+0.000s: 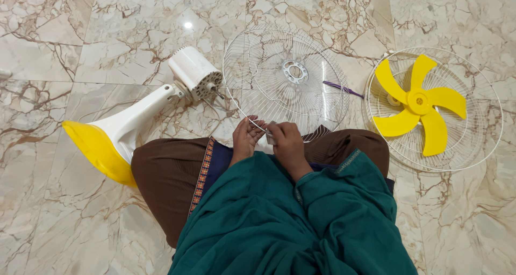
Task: The person sits on the floor and wipes the metal fan cage with a cloth. Nearby on the floor are the fan motor, a yellow fan blade, and a purple screwdriver.
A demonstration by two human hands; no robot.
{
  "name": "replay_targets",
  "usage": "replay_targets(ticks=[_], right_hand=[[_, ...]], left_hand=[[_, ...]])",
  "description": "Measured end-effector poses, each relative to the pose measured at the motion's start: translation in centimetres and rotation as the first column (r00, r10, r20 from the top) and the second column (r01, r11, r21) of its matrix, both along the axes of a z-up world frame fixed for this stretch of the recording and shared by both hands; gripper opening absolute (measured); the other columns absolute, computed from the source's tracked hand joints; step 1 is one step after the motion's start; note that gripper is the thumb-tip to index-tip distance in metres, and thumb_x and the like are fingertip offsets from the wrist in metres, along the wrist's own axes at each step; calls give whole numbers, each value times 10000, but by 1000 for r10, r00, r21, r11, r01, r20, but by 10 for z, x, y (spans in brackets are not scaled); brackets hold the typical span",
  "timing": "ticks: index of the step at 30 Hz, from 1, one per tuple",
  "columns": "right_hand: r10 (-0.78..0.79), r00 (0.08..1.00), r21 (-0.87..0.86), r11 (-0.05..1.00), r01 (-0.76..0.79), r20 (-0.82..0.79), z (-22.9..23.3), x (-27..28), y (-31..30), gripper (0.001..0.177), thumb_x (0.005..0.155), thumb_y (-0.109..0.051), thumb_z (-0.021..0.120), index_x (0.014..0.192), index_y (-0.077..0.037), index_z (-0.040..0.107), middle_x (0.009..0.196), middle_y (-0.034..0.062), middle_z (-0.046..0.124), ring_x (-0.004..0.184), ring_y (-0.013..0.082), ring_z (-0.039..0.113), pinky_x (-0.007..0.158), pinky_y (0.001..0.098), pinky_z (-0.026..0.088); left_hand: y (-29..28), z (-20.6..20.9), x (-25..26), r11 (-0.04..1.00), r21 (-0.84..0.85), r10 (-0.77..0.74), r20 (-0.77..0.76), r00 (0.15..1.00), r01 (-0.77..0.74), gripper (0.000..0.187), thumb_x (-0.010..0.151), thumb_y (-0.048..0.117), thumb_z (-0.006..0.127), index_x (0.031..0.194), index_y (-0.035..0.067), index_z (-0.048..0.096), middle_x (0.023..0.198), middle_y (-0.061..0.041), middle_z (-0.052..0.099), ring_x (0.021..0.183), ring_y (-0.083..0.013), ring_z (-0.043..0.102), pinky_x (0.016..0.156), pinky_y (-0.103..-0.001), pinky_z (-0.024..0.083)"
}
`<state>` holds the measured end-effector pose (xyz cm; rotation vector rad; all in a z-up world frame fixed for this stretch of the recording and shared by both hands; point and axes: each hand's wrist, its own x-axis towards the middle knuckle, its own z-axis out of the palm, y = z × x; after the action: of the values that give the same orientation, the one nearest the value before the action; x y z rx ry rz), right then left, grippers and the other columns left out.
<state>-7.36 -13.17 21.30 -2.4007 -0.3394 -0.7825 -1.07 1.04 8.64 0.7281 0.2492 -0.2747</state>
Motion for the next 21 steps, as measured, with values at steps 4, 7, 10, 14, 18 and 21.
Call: replay_targets(ticks=[4, 7, 10, 14, 18, 21], right_hand=[[31, 999, -87, 996, -30, 11, -5, -2, 7, 313, 793, -21, 734, 1094, -97, 693, 966, 68, 592, 910, 283, 603, 785, 407, 511], [56, 998, -106, 993, -56, -4, -4, -2, 8, 309, 801, -42, 727, 1102, -98, 685, 959, 68, 589, 911, 282, 602, 797, 412, 494], [102, 994, -81, 991, -105, -44, -1, -2, 7, 337, 800, -53, 718, 1132, -108, 690, 956, 65, 593, 906, 277, 607, 784, 413, 472], [146, 989, -81, 986, -146, -1, -2, -2, 8, 412, 803, -34, 681, 1206, -120, 667, 1018, 64, 608, 956, 277, 613, 808, 419, 462], [105, 994, -130, 986, -103, 11, -13, 4, 8, 422, 836, -26, 680, 1249, -104, 639, 1077, 85, 612, 944, 263, 595, 791, 415, 445], [60, 998, -197, 979, -58, 7, -22, 9, 5, 450, 827, -6, 669, 1260, -127, 660, 1065, 71, 597, 957, 260, 591, 794, 411, 440]], left_hand=[[0, 3, 0, 1000, -14, 15, 4, 1000, -15, 429, 1051, 351, 498, 1245, -25, 571, 1066, -182, 698, 1010, -310, 723, 883, -395, 593], [1, 1, 1, 1000, -5, 22, -11, 1000, -22, 441, 1058, 379, 490, 1223, -21, 573, 1048, -177, 694, 995, -302, 725, 856, -388, 587], [1, -5, 1, 999, -4, 35, -27, 999, -35, 434, 1059, 386, 490, 1203, -13, 582, 1029, -166, 696, 983, -297, 726, 848, -383, 586], [1, -17, 1, 999, -9, 46, -44, 998, -47, 411, 1061, 386, 504, 1174, 1, 590, 1010, -155, 707, 950, -284, 726, 808, -365, 571], [2, -21, 3, 1000, -6, 26, -66, 997, -27, 411, 1041, 403, 507, 1168, 23, 600, 1015, -146, 728, 878, -224, 695, 776, -346, 560], [2, -19, 2, 1000, 15, 9, -75, 997, -8, 413, 1027, 407, 507, 1158, 27, 602, 1000, -132, 726, 852, -209, 684, 768, -341, 557]])
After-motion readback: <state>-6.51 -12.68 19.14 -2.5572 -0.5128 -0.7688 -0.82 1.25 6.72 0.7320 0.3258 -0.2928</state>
